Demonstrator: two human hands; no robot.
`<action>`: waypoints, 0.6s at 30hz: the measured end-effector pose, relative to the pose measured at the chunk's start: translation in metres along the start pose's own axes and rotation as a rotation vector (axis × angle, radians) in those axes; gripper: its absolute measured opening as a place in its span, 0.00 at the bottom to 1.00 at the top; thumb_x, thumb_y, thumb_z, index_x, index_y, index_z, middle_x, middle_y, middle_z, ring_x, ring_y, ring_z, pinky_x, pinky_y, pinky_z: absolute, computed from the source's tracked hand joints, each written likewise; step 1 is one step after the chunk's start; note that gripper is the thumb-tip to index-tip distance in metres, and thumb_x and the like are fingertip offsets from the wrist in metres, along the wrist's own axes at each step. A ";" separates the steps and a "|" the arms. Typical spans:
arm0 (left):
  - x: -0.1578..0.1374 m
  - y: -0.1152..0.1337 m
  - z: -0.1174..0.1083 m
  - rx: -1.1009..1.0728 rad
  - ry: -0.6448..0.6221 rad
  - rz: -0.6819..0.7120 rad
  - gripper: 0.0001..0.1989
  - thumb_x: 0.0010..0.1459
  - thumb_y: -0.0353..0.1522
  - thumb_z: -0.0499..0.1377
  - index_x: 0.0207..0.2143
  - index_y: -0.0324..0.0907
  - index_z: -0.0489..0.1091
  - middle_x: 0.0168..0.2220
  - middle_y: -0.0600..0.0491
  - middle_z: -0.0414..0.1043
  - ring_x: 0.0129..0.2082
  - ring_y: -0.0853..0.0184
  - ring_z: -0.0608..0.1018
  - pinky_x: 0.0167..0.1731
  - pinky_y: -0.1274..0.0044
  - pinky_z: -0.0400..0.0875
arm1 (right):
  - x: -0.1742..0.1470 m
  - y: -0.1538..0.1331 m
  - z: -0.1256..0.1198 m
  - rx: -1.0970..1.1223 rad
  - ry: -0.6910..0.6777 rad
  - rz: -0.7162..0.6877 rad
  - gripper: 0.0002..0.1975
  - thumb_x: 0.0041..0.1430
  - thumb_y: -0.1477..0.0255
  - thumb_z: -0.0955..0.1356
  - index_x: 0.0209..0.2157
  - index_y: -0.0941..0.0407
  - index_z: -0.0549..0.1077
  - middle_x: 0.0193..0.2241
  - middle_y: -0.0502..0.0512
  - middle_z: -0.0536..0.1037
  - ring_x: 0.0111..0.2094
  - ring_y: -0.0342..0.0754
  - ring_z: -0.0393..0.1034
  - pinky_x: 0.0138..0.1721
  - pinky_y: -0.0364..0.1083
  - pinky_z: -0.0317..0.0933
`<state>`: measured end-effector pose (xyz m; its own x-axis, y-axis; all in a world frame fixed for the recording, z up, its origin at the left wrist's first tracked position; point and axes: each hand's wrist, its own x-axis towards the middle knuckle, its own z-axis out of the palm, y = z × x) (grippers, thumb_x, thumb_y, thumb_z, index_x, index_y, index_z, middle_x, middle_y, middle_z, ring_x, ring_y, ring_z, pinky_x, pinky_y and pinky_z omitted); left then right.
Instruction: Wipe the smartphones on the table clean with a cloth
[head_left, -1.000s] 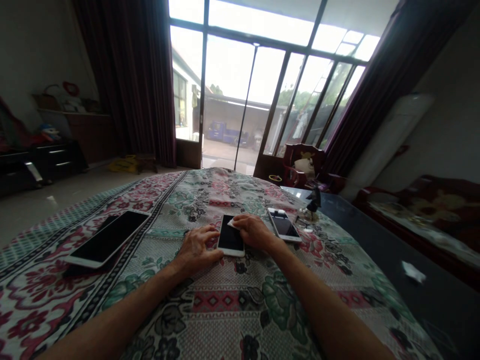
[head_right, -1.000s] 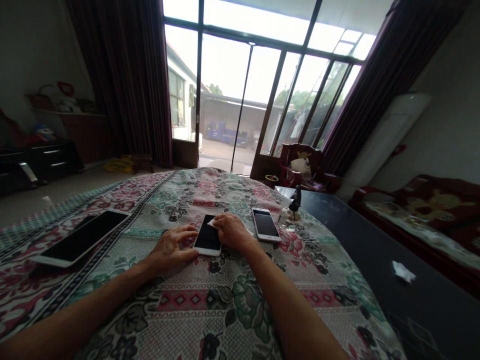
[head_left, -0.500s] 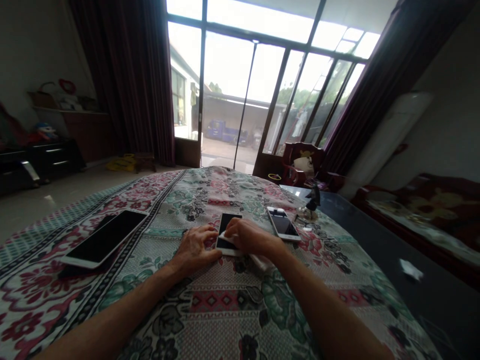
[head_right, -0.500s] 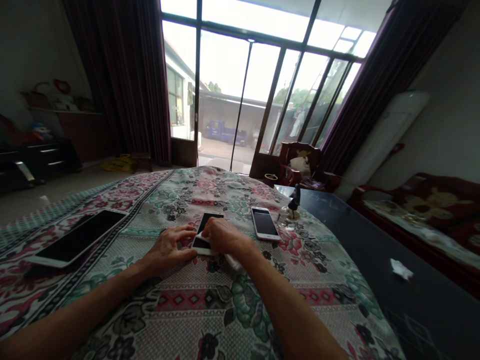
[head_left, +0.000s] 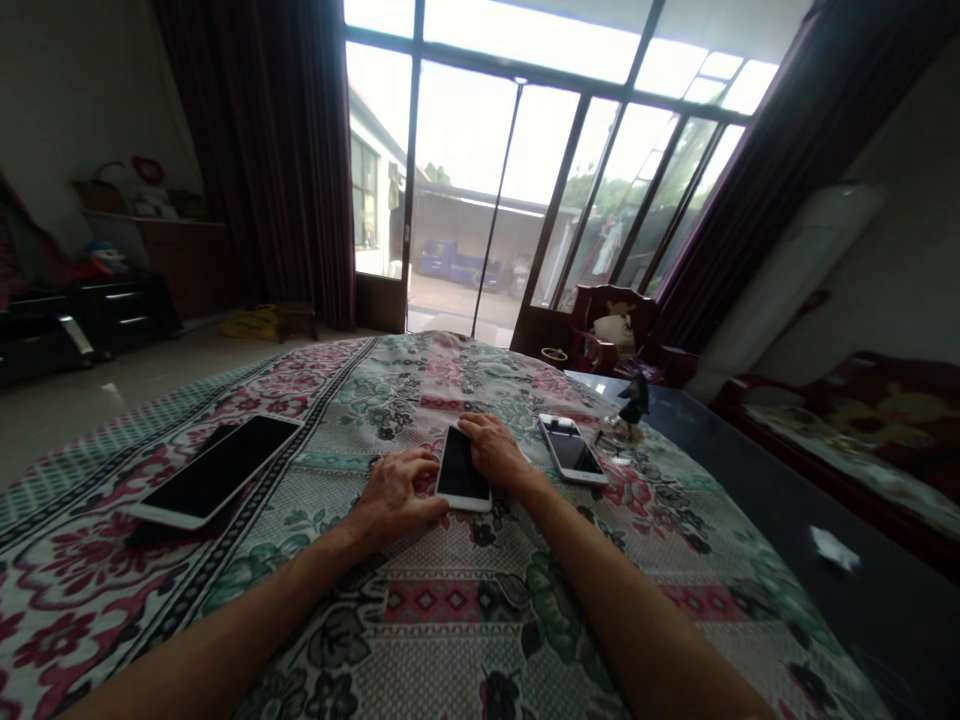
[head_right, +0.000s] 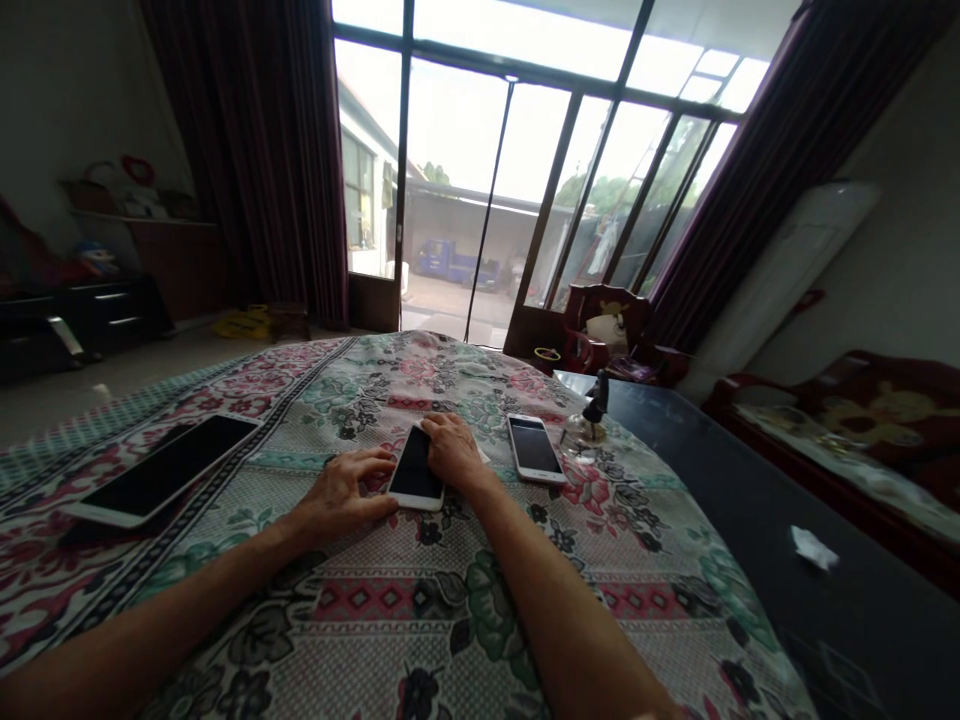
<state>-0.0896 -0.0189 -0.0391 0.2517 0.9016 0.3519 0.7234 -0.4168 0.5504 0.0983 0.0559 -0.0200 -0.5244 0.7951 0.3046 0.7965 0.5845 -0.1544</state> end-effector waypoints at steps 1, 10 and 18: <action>0.000 0.000 -0.001 -0.001 -0.007 0.001 0.20 0.45 0.38 0.61 0.42 0.42 0.78 0.51 0.46 0.76 0.51 0.54 0.75 0.55 0.63 0.64 | 0.000 -0.001 -0.001 0.000 -0.014 -0.031 0.23 0.57 0.83 0.59 0.51 0.58 0.73 0.56 0.57 0.71 0.56 0.50 0.62 0.59 0.47 0.51; 0.001 0.001 -0.005 -0.019 -0.042 0.016 0.20 0.47 0.39 0.59 0.42 0.44 0.78 0.51 0.47 0.75 0.52 0.54 0.74 0.55 0.63 0.64 | -0.011 -0.028 -0.023 -0.002 -0.152 -0.127 0.18 0.55 0.84 0.61 0.40 0.55 0.77 0.47 0.55 0.78 0.46 0.47 0.70 0.52 0.45 0.57; 0.004 -0.011 -0.010 -0.100 -0.086 0.056 0.17 0.47 0.38 0.60 0.40 0.48 0.79 0.51 0.50 0.76 0.53 0.55 0.75 0.55 0.63 0.66 | -0.023 -0.042 -0.041 0.044 -0.263 -0.225 0.11 0.55 0.81 0.64 0.31 0.55 0.77 0.43 0.53 0.80 0.45 0.46 0.71 0.47 0.43 0.60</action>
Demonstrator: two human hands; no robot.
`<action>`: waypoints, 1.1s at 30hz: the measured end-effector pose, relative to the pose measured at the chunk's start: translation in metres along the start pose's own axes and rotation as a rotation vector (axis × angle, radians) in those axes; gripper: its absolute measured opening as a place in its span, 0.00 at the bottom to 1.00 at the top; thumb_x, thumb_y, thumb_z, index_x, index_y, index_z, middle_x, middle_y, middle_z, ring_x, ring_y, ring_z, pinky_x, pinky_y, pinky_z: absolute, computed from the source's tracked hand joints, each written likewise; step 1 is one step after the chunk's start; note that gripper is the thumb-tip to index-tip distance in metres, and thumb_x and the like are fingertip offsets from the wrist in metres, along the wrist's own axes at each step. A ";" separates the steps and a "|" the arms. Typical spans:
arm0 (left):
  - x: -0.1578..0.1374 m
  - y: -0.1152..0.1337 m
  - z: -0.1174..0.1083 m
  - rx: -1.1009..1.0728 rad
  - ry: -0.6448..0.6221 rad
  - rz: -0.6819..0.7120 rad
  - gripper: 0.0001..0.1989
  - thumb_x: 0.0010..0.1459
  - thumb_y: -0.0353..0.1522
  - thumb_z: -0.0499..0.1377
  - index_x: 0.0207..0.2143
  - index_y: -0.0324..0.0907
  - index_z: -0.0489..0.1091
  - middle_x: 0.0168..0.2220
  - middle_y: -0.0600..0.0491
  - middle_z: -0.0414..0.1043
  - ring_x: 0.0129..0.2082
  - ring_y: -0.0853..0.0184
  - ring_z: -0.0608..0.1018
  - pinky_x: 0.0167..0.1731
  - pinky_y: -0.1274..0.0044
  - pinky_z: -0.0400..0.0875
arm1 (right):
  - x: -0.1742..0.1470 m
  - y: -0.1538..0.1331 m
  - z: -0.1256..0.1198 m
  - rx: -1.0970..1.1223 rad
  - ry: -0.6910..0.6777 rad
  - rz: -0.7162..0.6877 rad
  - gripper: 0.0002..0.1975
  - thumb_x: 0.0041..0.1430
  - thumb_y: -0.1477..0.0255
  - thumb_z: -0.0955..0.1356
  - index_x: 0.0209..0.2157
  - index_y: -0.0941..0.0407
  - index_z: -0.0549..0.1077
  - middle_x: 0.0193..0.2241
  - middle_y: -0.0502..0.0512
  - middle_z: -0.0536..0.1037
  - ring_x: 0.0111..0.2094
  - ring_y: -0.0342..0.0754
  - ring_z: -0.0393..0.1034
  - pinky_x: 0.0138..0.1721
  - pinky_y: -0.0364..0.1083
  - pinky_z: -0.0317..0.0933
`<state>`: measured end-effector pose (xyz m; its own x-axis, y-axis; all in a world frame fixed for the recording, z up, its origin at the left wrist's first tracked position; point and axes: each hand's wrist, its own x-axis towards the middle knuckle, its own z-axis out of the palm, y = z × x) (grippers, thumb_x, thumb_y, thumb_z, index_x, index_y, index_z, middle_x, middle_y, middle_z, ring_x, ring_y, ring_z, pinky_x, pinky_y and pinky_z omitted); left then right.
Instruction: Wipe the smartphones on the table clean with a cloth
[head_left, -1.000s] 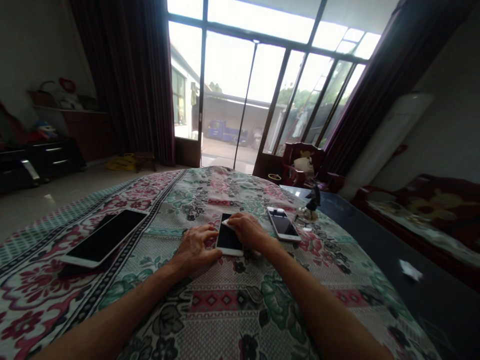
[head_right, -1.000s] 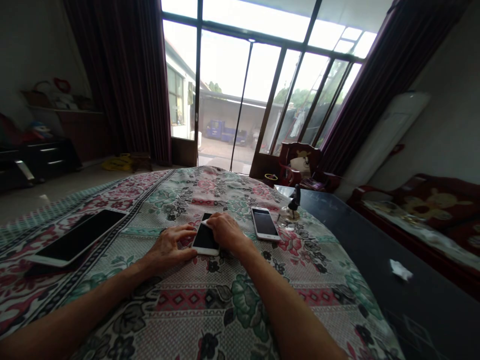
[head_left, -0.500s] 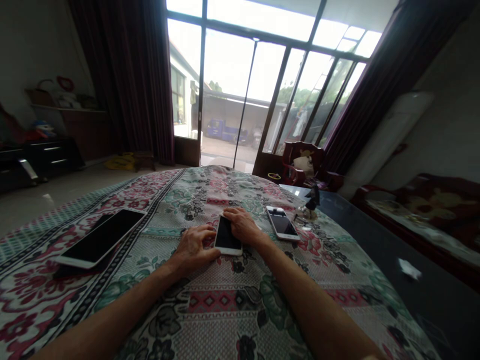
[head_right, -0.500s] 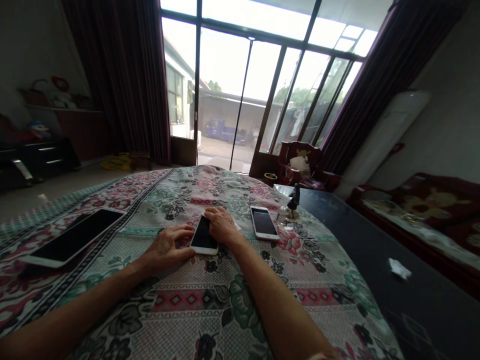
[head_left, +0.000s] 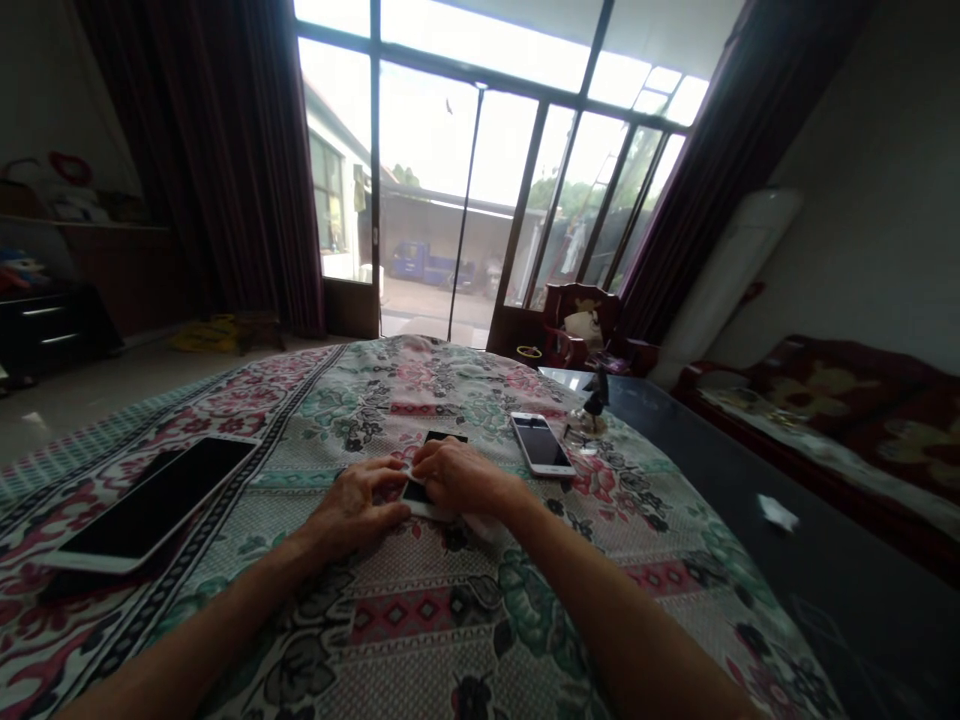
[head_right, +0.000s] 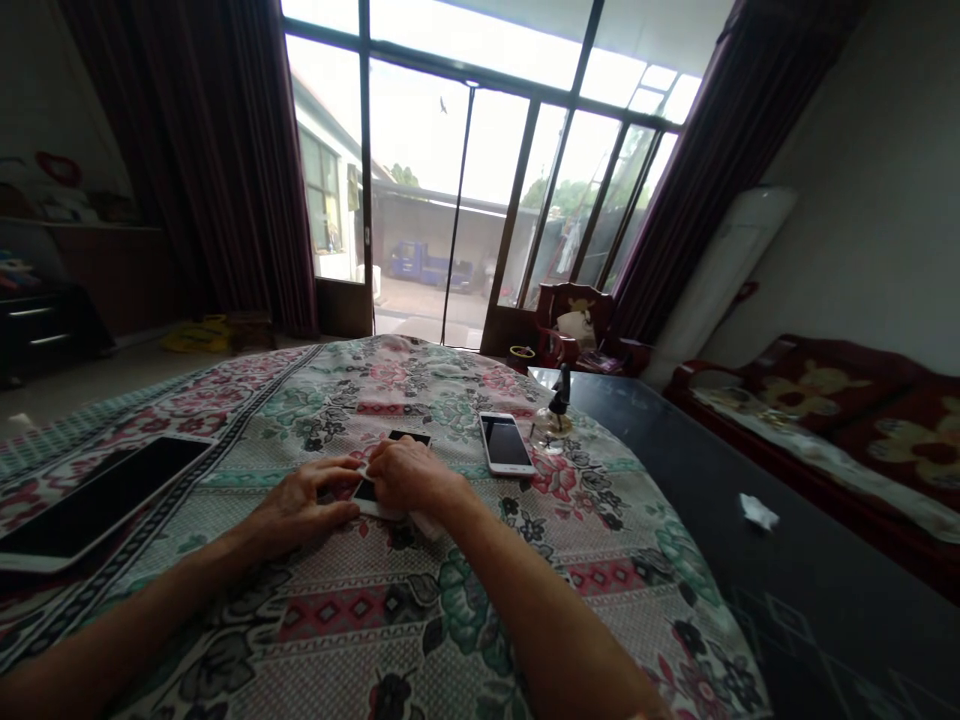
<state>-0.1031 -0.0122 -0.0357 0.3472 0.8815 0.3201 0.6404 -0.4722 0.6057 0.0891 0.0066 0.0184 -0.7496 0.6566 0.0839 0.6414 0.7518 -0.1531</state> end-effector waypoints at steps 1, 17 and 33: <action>0.000 -0.002 -0.001 -0.001 -0.003 -0.002 0.17 0.47 0.38 0.60 0.40 0.49 0.79 0.51 0.50 0.76 0.53 0.55 0.75 0.55 0.63 0.66 | 0.000 0.001 0.001 0.005 0.009 0.005 0.12 0.56 0.82 0.64 0.31 0.54 0.77 0.44 0.53 0.80 0.44 0.46 0.71 0.47 0.42 0.60; 0.003 -0.008 -0.007 -0.017 -0.038 0.013 0.18 0.51 0.41 0.59 0.41 0.46 0.80 0.52 0.48 0.76 0.52 0.55 0.76 0.55 0.65 0.68 | 0.017 0.046 0.022 -0.018 0.207 0.361 0.13 0.63 0.77 0.61 0.40 0.55 0.77 0.50 0.55 0.76 0.49 0.49 0.69 0.50 0.44 0.58; 0.000 -0.003 0.004 0.172 0.157 -0.075 0.19 0.50 0.45 0.60 0.38 0.42 0.77 0.48 0.45 0.77 0.51 0.53 0.74 0.55 0.63 0.66 | 0.005 0.043 0.018 -0.108 0.210 0.648 0.12 0.60 0.76 0.61 0.39 0.57 0.76 0.43 0.63 0.76 0.42 0.50 0.71 0.42 0.45 0.60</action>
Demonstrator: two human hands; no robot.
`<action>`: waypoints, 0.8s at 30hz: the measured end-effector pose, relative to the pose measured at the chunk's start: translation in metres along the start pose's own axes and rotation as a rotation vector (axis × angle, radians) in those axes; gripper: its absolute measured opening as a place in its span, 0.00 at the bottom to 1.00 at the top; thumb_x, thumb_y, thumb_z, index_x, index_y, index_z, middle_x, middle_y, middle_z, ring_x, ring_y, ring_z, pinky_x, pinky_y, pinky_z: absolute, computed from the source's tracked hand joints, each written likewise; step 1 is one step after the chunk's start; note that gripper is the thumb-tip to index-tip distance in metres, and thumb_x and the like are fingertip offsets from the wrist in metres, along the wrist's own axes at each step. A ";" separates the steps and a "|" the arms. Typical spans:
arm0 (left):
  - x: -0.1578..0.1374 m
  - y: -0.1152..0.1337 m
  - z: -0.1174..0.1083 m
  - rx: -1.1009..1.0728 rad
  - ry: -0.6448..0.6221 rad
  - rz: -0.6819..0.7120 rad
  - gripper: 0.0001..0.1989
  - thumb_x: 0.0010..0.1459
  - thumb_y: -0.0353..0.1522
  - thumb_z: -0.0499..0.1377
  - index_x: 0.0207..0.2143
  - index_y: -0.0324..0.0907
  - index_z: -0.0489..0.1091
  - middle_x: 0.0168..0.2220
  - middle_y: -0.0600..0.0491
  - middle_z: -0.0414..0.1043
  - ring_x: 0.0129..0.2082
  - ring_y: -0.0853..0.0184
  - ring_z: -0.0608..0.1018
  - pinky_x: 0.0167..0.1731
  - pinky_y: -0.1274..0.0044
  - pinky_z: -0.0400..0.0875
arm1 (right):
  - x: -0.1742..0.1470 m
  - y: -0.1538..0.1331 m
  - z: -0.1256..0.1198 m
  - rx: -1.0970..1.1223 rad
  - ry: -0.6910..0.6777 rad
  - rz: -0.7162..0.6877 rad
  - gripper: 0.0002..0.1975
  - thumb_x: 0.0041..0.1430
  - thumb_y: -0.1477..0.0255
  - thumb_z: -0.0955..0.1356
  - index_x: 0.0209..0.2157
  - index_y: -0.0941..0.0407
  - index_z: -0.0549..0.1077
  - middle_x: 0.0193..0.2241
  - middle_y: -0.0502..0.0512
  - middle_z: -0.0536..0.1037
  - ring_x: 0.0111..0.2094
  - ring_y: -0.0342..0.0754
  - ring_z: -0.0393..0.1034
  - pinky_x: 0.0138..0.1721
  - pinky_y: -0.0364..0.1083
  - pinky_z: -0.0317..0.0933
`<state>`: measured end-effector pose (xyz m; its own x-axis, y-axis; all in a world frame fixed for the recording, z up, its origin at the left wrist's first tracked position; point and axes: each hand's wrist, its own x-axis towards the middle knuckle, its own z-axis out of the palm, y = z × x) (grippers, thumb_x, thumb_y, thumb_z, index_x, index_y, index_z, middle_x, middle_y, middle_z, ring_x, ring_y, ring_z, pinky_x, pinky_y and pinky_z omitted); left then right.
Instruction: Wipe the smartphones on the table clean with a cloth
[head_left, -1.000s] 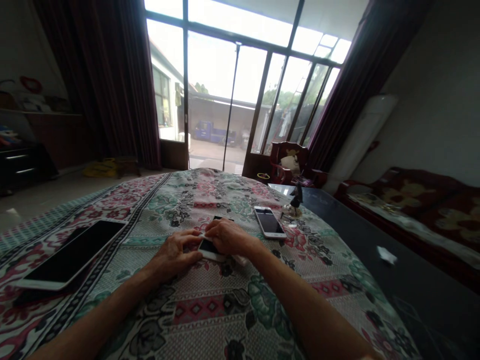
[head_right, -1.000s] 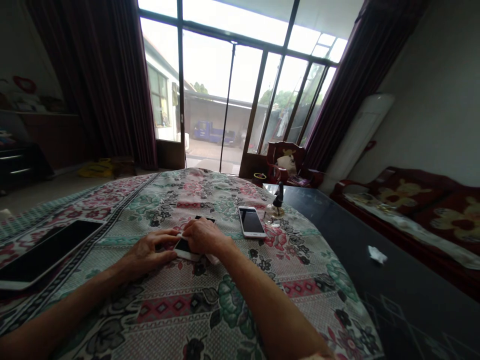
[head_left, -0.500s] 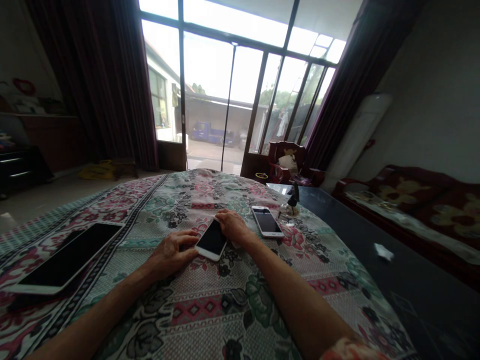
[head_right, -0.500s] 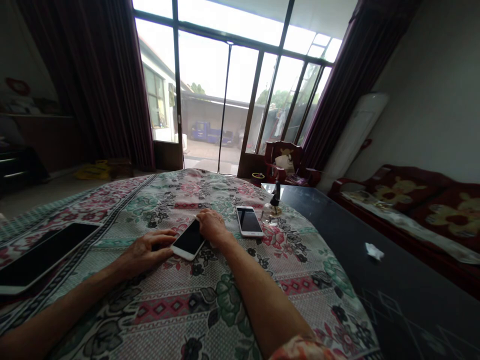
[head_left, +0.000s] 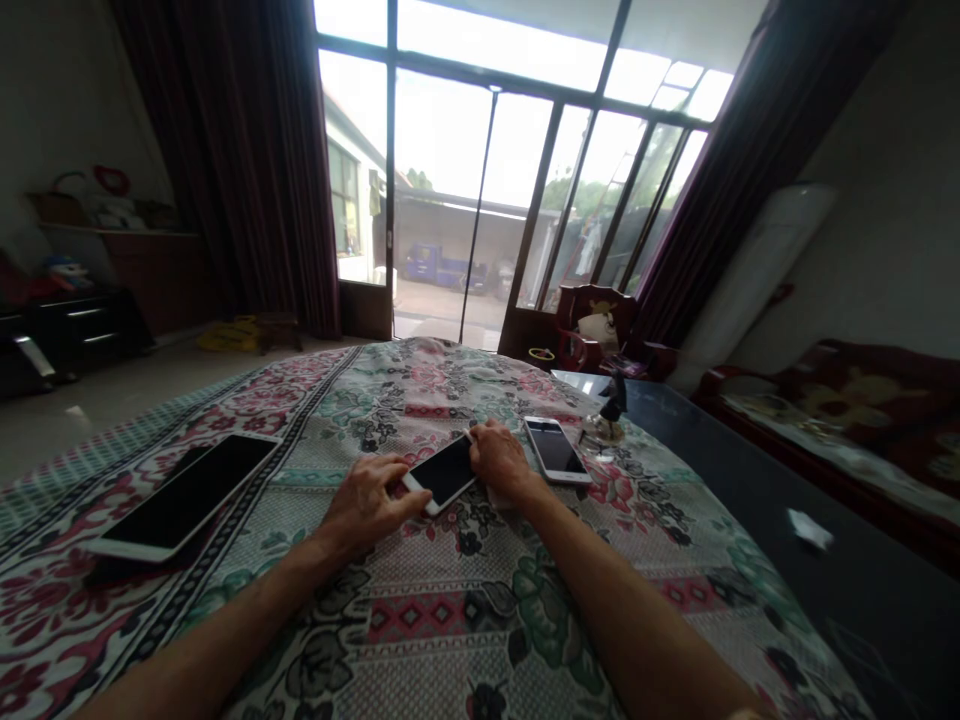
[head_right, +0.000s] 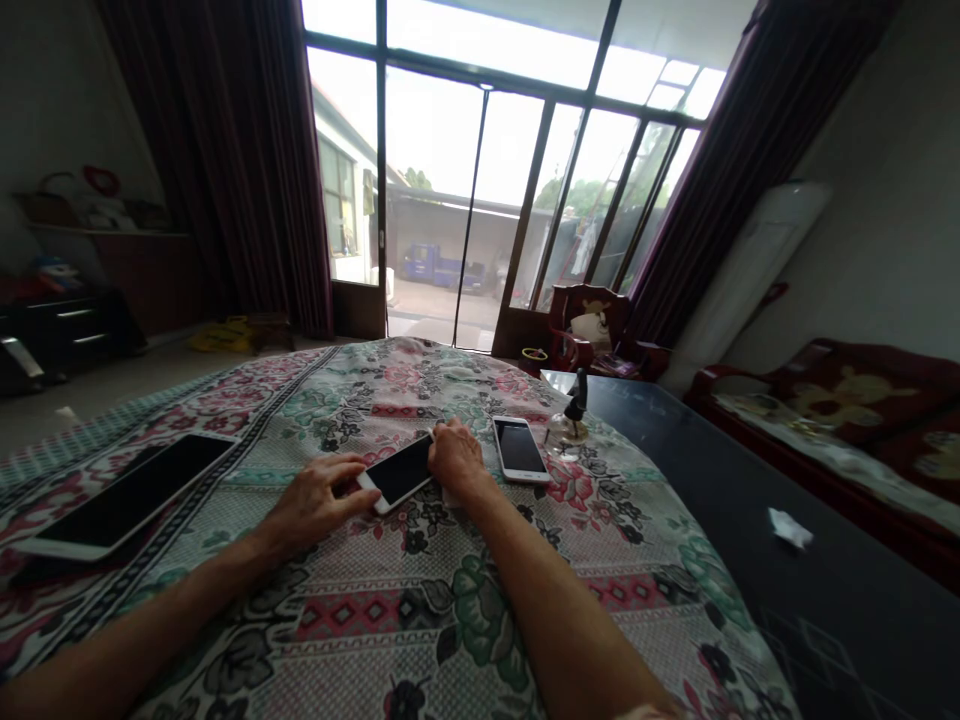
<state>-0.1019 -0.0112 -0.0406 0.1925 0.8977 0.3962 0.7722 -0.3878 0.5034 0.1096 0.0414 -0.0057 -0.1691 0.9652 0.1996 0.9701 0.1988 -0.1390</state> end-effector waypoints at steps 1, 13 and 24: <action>-0.002 0.002 0.001 0.032 -0.013 0.024 0.24 0.48 0.47 0.62 0.41 0.40 0.76 0.50 0.43 0.75 0.52 0.51 0.73 0.56 0.62 0.64 | 0.000 0.000 0.000 0.002 0.002 0.006 0.12 0.60 0.75 0.61 0.38 0.57 0.76 0.43 0.62 0.75 0.42 0.50 0.71 0.42 0.45 0.60; 0.000 -0.001 0.005 0.076 -0.065 -0.053 0.29 0.42 0.46 0.64 0.47 0.42 0.71 0.52 0.44 0.70 0.54 0.48 0.70 0.56 0.62 0.63 | -0.009 -0.012 0.002 -0.039 0.044 -0.102 0.12 0.59 0.77 0.63 0.34 0.55 0.78 0.43 0.60 0.74 0.46 0.52 0.66 0.45 0.46 0.58; 0.000 -0.001 0.005 0.052 -0.065 -0.136 0.34 0.40 0.47 0.66 0.46 0.35 0.73 0.59 0.36 0.62 0.60 0.43 0.64 0.59 0.59 0.60 | -0.019 -0.039 0.013 0.029 0.031 -0.381 0.14 0.61 0.76 0.63 0.46 0.54 0.76 0.46 0.60 0.72 0.45 0.52 0.63 0.47 0.49 0.57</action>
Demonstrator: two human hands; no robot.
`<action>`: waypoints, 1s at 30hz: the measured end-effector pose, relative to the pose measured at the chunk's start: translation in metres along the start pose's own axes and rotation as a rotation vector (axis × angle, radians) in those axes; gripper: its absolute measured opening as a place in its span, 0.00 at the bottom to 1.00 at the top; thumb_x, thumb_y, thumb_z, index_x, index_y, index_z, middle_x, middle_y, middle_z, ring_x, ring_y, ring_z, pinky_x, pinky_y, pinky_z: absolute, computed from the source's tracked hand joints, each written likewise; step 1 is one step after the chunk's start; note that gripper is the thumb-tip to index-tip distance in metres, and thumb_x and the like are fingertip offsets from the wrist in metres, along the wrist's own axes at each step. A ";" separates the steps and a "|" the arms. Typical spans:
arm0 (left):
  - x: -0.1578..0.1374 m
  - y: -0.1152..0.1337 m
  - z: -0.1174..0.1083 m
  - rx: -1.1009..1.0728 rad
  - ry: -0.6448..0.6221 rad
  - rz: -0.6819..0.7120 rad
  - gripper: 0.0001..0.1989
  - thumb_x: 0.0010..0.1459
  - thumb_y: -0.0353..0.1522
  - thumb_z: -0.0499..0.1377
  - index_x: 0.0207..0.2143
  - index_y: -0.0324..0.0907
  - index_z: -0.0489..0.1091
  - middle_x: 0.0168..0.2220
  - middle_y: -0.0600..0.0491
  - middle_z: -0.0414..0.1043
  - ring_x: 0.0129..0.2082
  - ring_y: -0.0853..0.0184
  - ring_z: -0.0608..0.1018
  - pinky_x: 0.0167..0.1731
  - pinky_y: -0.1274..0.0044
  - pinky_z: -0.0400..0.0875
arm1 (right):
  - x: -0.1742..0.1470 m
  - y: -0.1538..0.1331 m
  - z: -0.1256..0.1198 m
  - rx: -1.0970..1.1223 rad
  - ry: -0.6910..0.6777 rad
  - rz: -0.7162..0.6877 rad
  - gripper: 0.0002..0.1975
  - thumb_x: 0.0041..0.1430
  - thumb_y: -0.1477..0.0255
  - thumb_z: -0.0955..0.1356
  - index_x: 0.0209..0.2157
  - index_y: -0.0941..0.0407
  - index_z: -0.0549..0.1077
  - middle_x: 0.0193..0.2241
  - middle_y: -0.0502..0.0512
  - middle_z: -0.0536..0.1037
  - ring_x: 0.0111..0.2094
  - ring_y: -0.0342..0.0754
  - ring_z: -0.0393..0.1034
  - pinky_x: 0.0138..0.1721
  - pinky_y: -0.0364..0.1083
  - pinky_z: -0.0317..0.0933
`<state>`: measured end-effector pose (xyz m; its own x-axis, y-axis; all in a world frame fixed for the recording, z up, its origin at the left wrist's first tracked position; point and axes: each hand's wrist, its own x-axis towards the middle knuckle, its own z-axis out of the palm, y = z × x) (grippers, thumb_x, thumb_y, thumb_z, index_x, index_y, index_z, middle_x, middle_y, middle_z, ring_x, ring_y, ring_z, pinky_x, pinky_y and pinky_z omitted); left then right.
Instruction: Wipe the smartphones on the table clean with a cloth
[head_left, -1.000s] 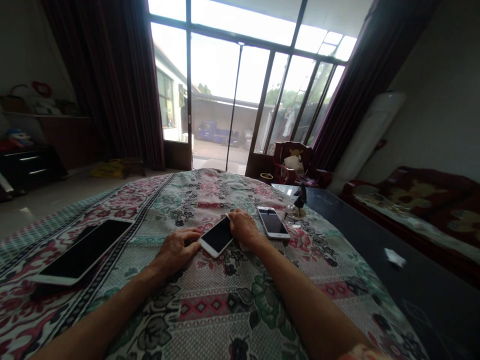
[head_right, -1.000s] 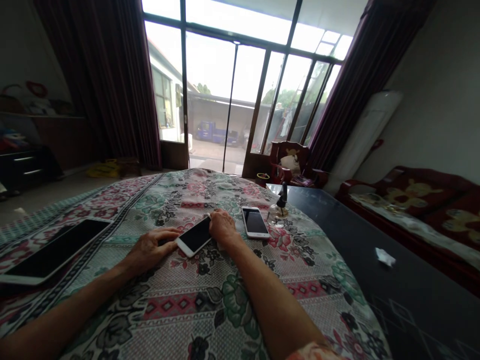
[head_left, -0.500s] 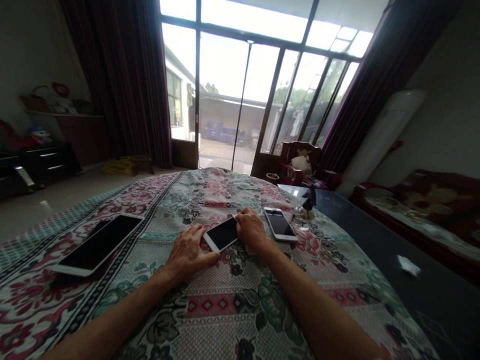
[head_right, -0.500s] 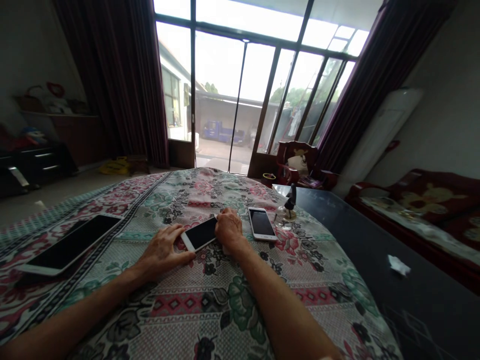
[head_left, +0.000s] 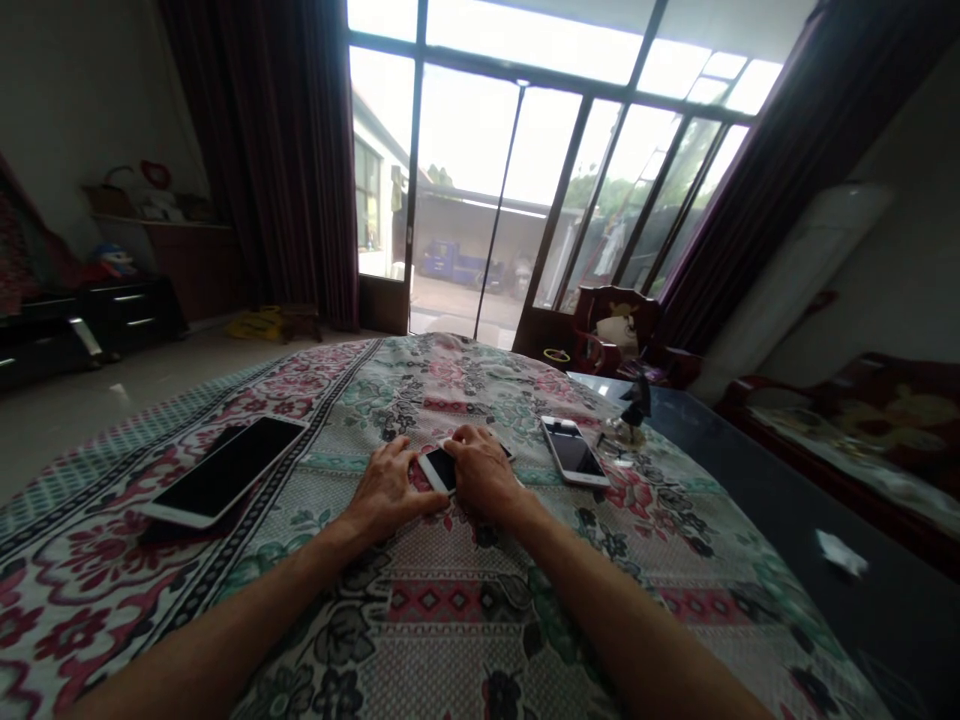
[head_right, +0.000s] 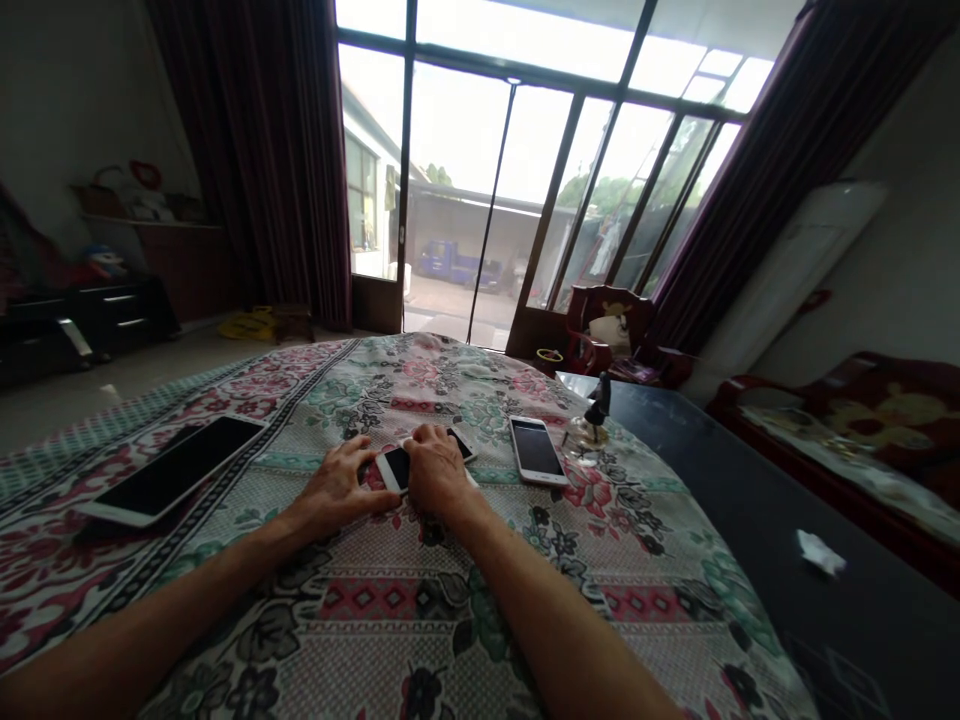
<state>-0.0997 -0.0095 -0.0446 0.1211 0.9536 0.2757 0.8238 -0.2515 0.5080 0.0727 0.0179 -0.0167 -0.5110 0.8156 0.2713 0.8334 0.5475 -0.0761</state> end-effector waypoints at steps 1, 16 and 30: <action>0.000 0.000 0.000 -0.002 0.001 0.001 0.33 0.40 0.48 0.65 0.46 0.36 0.73 0.59 0.37 0.63 0.60 0.43 0.65 0.58 0.58 0.60 | 0.000 -0.002 0.000 0.017 0.001 -0.034 0.14 0.61 0.76 0.63 0.46 0.54 0.76 0.47 0.59 0.73 0.45 0.52 0.63 0.46 0.49 0.57; 0.005 -0.003 -0.004 0.042 -0.052 0.068 0.30 0.45 0.46 0.63 0.49 0.41 0.72 0.55 0.44 0.66 0.55 0.50 0.68 0.55 0.63 0.63 | 0.003 0.025 -0.001 0.045 0.067 0.105 0.16 0.61 0.78 0.62 0.43 0.53 0.79 0.44 0.56 0.76 0.45 0.50 0.66 0.48 0.47 0.56; 0.010 -0.004 -0.006 0.059 -0.079 0.022 0.21 0.46 0.44 0.62 0.40 0.43 0.76 0.55 0.44 0.68 0.56 0.49 0.69 0.55 0.63 0.63 | 0.008 -0.011 -0.004 0.221 -0.047 -0.252 0.12 0.58 0.78 0.67 0.40 0.51 0.80 0.40 0.53 0.78 0.41 0.46 0.68 0.47 0.45 0.58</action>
<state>-0.1055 -0.0003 -0.0392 0.1806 0.9586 0.2200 0.8515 -0.2643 0.4528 0.0606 0.0178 -0.0100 -0.7088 0.6542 0.2638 0.6163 0.7563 -0.2195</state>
